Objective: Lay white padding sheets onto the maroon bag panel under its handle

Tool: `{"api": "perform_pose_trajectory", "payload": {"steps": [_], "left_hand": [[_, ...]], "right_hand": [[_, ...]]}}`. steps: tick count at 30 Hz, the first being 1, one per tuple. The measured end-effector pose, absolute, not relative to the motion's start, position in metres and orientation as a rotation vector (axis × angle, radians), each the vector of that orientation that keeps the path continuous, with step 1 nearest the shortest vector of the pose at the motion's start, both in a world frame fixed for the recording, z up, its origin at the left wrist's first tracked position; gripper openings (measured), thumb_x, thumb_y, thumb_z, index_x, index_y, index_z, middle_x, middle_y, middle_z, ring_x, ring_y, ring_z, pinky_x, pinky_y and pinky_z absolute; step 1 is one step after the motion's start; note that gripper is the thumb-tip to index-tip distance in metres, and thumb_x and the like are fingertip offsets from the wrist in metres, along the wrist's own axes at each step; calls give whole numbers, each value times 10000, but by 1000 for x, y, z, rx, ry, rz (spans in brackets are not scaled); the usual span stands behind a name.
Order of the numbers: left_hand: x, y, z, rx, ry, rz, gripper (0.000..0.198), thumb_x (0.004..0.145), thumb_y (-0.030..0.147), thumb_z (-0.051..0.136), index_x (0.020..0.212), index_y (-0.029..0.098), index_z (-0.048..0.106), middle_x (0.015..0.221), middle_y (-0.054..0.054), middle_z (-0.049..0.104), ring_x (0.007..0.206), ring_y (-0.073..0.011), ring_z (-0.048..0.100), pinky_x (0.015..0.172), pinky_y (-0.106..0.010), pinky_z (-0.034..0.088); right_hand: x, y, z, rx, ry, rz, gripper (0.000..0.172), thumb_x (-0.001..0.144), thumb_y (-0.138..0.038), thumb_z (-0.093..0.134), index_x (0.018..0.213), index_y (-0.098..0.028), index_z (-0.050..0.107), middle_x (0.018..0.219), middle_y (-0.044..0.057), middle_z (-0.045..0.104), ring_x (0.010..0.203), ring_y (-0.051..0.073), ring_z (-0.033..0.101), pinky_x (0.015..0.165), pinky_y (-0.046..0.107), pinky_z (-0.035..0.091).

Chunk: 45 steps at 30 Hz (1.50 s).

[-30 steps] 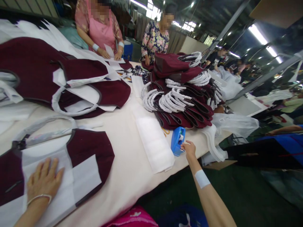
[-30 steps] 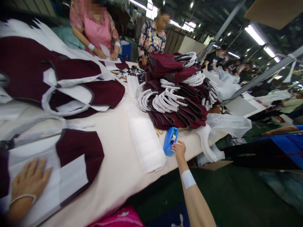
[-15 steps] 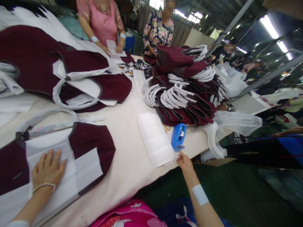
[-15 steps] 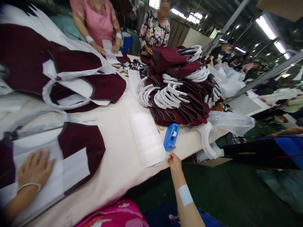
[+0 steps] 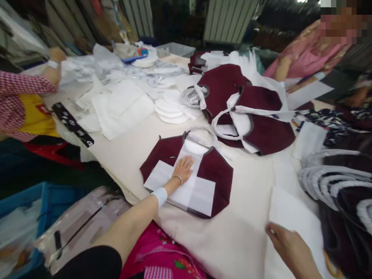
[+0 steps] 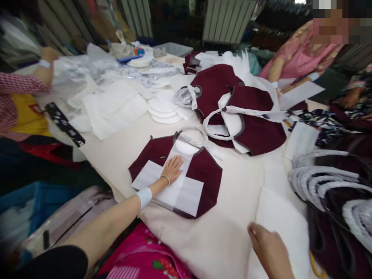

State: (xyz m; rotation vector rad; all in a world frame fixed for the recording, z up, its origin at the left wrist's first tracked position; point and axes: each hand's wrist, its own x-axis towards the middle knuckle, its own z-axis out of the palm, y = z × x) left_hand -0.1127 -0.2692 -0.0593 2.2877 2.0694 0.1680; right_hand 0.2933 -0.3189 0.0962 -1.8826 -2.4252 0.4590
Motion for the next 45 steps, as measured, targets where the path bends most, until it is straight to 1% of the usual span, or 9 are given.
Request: {"api": "perform_pose_trajectory", "payload": {"steps": [4, 8, 13, 20, 32, 38, 41, 43, 45], "left_hand": [[-111, -275, -61, 2282, 2034, 215, 607, 964, 387, 377, 1531, 214, 248, 1646, -47, 160, 1524, -258, 120, 1230, -499, 216], [-112, -272, -64, 2268, 2017, 282, 628, 955, 376, 397, 1535, 206, 229, 1649, -50, 157, 1528, -254, 95, 1234, -503, 206], [-112, -272, -64, 2229, 2001, 328, 626, 950, 359, 411, 1529, 189, 245, 1648, -52, 164, 1529, -254, 79, 1237, -511, 193], [-111, -274, -58, 2195, 2007, 327, 694, 946, 364, 423, 1550, 169, 145, 1650, -53, 156, 1531, -237, 73, 1248, -484, 167], [-116, -275, -61, 2275, 1930, 398, 433, 930, 294, 517, 1363, 289, 512, 1602, -126, 283, 1524, -303, 102, 1223, -544, 209], [-117, -275, -58, 2303, 1930, 408, 461, 928, 284, 514, 1388, 283, 492, 1612, -118, 264, 1523, -311, 107, 1216, -555, 230], [-117, -274, -59, 2314, 1918, 414, 513, 907, 269, 543, 1413, 289, 458, 1630, -114, 213, 1522, -317, 112, 1202, -577, 252], [-117, -274, -61, 2321, 1907, 418, 536, 901, 262, 551, 1423, 294, 438, 1632, -116, 201, 1521, -317, 114, 1192, -585, 266], [-117, -274, -61, 2326, 1908, 404, 517, 913, 274, 534, 1420, 299, 438, 1638, -113, 178, 1522, -313, 104, 1193, -578, 268]], "right_hand": [[150, -240, 112, -1227, -3065, 619, 243, 886, -220, 446, 763, -231, 656, 794, 25, 734, 745, 162, 649, 770, 326, 390], [25, -173, 92, -811, -3457, 628, 175, 830, -195, 538, 842, -214, 711, 887, 54, 758, 825, 173, 666, 710, 266, 399], [-16, -139, 57, -852, -3568, 360, 279, 870, -205, 476, 986, -128, 718, 980, 182, 738, 930, 264, 679, 819, 345, 451], [-15, -126, 40, -829, -3585, 243, 321, 872, -223, 468, 1062, -113, 702, 1015, 207, 726, 1011, 288, 664, 934, 406, 426], [-21, -141, 17, -866, -3370, 367, 180, 797, -186, 581, 906, -141, 717, 890, 163, 724, 949, 308, 654, 1079, 555, 267], [-26, -140, 7, -964, -3226, 354, 268, 769, -129, 589, 1019, -180, 668, 920, 104, 694, 957, 285, 619, 1150, 556, 177], [-22, -112, 8, -970, -3232, 314, 517, 620, -190, 781, 1111, -159, 622, 977, 121, 700, 1116, 337, 559, 1152, 552, 146], [-14, -88, 12, -1032, -3246, 351, 663, 521, -257, 866, 1120, -147, 605, 1020, 133, 707, 1135, 349, 550, 1116, 542, 190], [-3, -67, 16, -1190, -3207, 446, 611, 553, -321, 864, 1078, -142, 609, 988, 124, 720, 1037, 315, 600, 1050, 499, 261]]}}
